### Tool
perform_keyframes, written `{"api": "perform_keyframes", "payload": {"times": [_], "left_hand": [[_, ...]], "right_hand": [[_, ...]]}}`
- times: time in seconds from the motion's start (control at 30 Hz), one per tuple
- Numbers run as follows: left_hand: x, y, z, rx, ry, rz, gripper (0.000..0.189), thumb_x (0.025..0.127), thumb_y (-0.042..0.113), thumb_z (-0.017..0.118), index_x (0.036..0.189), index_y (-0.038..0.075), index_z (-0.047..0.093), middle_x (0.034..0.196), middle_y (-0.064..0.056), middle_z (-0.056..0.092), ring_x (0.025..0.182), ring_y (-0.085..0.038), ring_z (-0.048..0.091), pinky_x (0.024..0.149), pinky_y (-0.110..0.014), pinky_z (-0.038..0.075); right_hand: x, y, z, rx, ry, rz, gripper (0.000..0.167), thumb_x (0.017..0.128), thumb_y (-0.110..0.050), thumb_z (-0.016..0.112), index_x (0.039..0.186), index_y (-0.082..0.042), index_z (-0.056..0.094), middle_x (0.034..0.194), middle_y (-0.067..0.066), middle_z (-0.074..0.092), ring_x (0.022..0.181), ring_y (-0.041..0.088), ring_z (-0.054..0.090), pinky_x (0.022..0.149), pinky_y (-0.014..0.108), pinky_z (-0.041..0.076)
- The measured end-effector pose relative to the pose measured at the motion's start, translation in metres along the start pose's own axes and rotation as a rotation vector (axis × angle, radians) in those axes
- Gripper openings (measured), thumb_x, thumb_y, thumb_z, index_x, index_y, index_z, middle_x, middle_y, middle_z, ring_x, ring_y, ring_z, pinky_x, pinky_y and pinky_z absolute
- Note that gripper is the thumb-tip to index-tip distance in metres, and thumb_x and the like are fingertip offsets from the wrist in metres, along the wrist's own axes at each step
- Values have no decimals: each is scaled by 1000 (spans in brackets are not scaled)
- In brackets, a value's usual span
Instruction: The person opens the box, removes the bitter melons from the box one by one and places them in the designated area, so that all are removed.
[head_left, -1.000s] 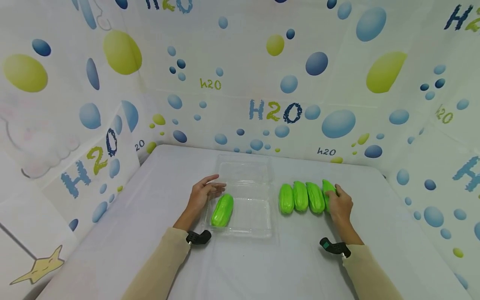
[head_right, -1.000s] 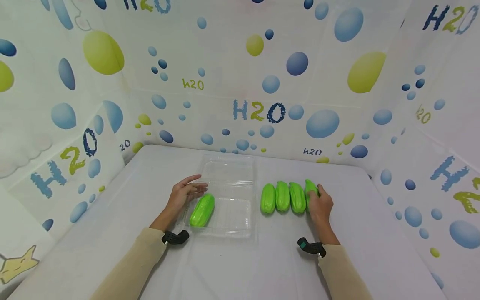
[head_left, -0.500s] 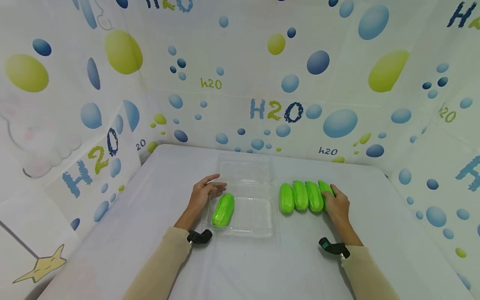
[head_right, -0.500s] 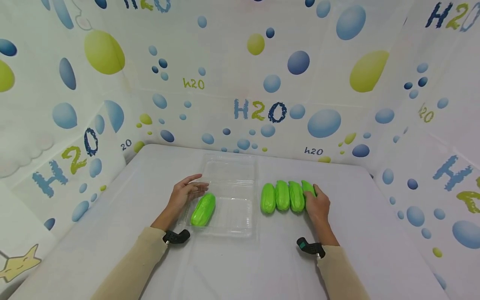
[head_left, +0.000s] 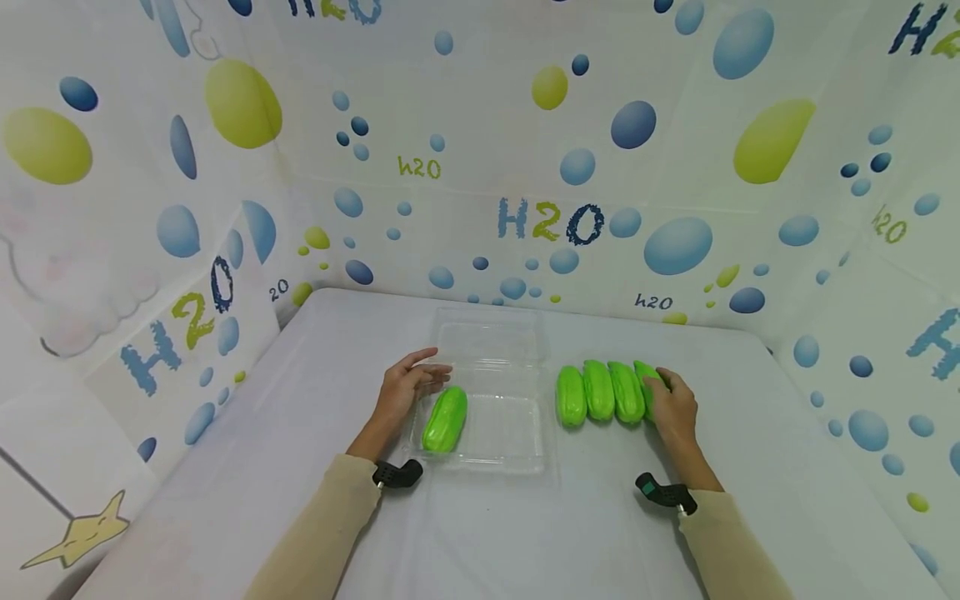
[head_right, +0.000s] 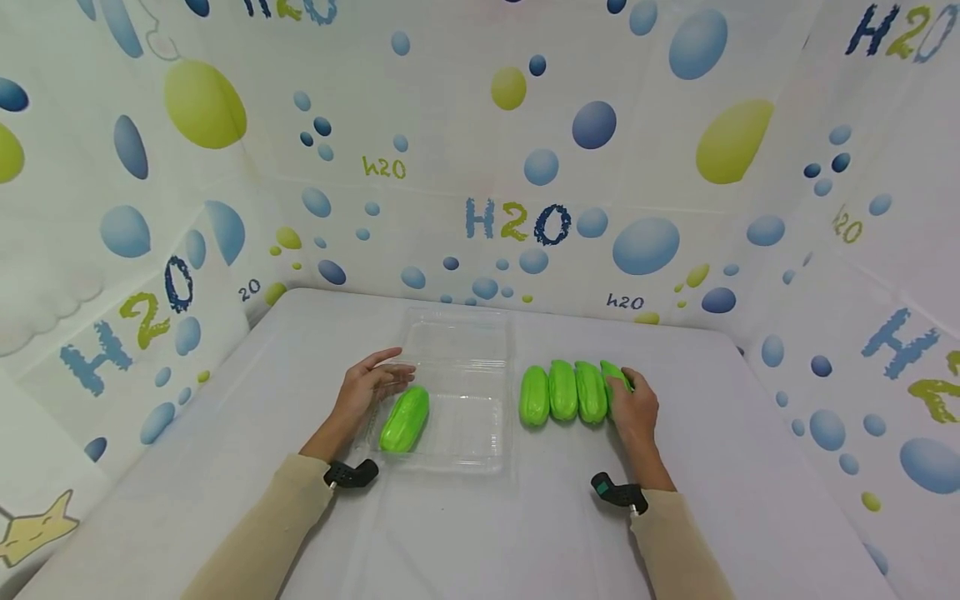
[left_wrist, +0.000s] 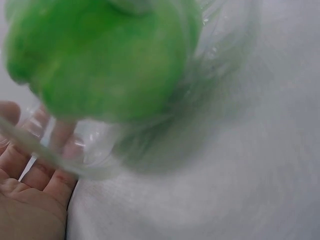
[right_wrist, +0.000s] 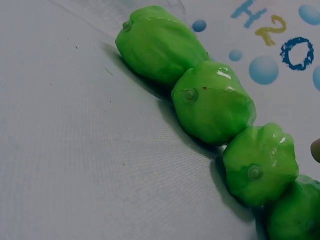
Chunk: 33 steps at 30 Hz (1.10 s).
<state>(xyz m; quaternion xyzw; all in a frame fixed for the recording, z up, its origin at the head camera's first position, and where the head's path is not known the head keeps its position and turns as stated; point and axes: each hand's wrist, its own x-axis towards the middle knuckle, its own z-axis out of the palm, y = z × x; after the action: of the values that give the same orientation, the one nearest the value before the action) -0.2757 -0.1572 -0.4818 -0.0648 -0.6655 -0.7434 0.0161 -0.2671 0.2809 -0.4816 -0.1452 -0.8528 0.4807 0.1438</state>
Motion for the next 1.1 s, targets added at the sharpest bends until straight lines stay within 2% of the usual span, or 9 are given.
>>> {"api": "perform_keyframes", "payload": {"times": [0.17,0.4,0.6,0.83,1.1], "left_hand": [[-1,-1,1,26,-6,8,43,103,1,41,146,-5,47,125,-27,67,115,-39,67,98,-43,55],[-2,-1,0,30,-8,10,44,102,1,41,146,-4,48,125,-28,67,115,-38,67,95,-39,57],[-1,-1,0,32,-16,23,44,103,1,41,146,-5,46,125,-28,67,114,-38,67,94,-37,57],[0,0,0,19,-10,14,44,103,1,41,146,-4,48,125,-28,67,115,-39,67,95,-39,57],[0,-1,1,21,0,9,44,102,2,42,145,-5,48,124,-27,68,114,-38,68,96,-41,56]], "right_hand": [[-1,0,-2,21,18,-21,58,104,-35,46,150,1,45,153,23,47,144,42,38,117,56,31],[-4,0,-4,65,53,3,56,104,-32,47,149,2,46,152,23,47,143,41,40,116,56,32],[-4,-7,-2,20,152,-7,58,101,-34,48,146,4,48,149,26,49,139,46,40,113,59,33],[-6,-25,-1,-42,260,-52,56,98,-32,54,141,4,53,146,25,52,139,46,38,113,62,28],[-18,-56,2,-10,250,-95,52,96,-28,57,138,3,56,145,22,55,142,42,38,118,60,25]]}}
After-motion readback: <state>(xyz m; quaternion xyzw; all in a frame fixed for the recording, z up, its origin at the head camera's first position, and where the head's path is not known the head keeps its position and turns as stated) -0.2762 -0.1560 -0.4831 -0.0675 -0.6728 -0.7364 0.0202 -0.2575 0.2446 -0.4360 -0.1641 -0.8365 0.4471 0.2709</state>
